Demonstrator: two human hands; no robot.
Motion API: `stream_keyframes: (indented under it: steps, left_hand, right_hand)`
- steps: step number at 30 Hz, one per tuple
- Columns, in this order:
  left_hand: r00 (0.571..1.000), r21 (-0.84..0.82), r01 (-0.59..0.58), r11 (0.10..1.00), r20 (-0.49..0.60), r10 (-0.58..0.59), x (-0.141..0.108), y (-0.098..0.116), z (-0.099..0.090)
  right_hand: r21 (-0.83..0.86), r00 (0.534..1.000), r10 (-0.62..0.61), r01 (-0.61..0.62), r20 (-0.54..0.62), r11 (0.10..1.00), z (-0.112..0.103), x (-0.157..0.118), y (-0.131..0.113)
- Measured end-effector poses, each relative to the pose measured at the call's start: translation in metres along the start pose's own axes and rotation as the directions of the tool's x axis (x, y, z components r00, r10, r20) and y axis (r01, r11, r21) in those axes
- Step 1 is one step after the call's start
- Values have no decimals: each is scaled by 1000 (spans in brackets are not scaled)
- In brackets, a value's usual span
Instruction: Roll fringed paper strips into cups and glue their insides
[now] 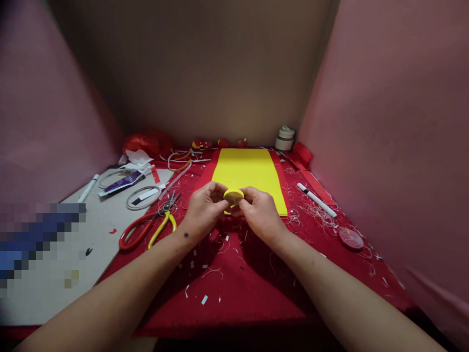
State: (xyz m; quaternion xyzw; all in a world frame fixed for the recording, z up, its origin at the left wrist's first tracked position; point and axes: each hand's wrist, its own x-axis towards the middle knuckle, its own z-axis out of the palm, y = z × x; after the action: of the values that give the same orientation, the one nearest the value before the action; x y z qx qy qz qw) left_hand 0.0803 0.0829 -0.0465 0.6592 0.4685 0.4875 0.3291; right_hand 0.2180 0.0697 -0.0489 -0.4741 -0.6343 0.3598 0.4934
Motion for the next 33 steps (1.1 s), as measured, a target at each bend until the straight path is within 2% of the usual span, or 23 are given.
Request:
stream_keyframes:
  steps: [4, 5, 9, 11, 13, 16, 20, 25, 27, 30, 31, 33]
  left_hand:
    - [998, 238, -62, 969, 8, 62, 0, 2, -2]
    - [997, 256, -74, 964, 13, 73, 0, 3, -3]
    - [1000, 133, -27, 991, -6, 28, -1, 5, -4]
    - [1000, 165, -26, 986, -1, 26, -1, 5, -3]
    - [999, 277, -52, 959, 20, 48, -1, 5, -3]
    - [997, 371, -70, 926, 36, 61, -1, 5, -3]
    - [1000, 267, -3, 964, 18, -2, -1, 6, -2]
    - [997, 220, 38, 975, 56, -51, -2, 4, 1]
    - [992, 75, 98, 992, 72, -103, -1, 3, 3]
    - [982, -166, 174, 971, 100, -159, -1, 0, 4]
    - [981, -180, 180, 967, 102, -164, 0, -1, 4]
    - [985, -90, 159, 983, 80, -152, 0, -1, 3]
  right_hand:
    - [-65, 1000, -23, 23, 3, 998, -1, -1, -1]
    - [-53, 1000, -27, 27, 3, 998, -1, -1, -2]
    - [17, 999, -41, 40, 25, 999, -2, -2, -5]
    - [-104, 998, -67, 67, 6, 992, -1, -1, -5]
    - [-260, 995, -98, 90, -21, 961, -1, 0, -3]
    - [-335, 992, -124, 112, -13, 936, -1, 0, -1]
    - [-312, 989, -148, 133, -25, 941, -2, 0, -1]
    - [-463, 976, -215, 183, -16, 867, -2, 0, 0]
    - [-458, 973, -228, 185, -38, 870, -2, 0, 0]
    - [-412, 976, -210, 167, -62, 896, -1, 0, 0]
    - [-404, 978, -202, 164, -53, 900, 0, 0, -1]
    - [-406, 981, -193, 165, -28, 899, 0, -1, -2]
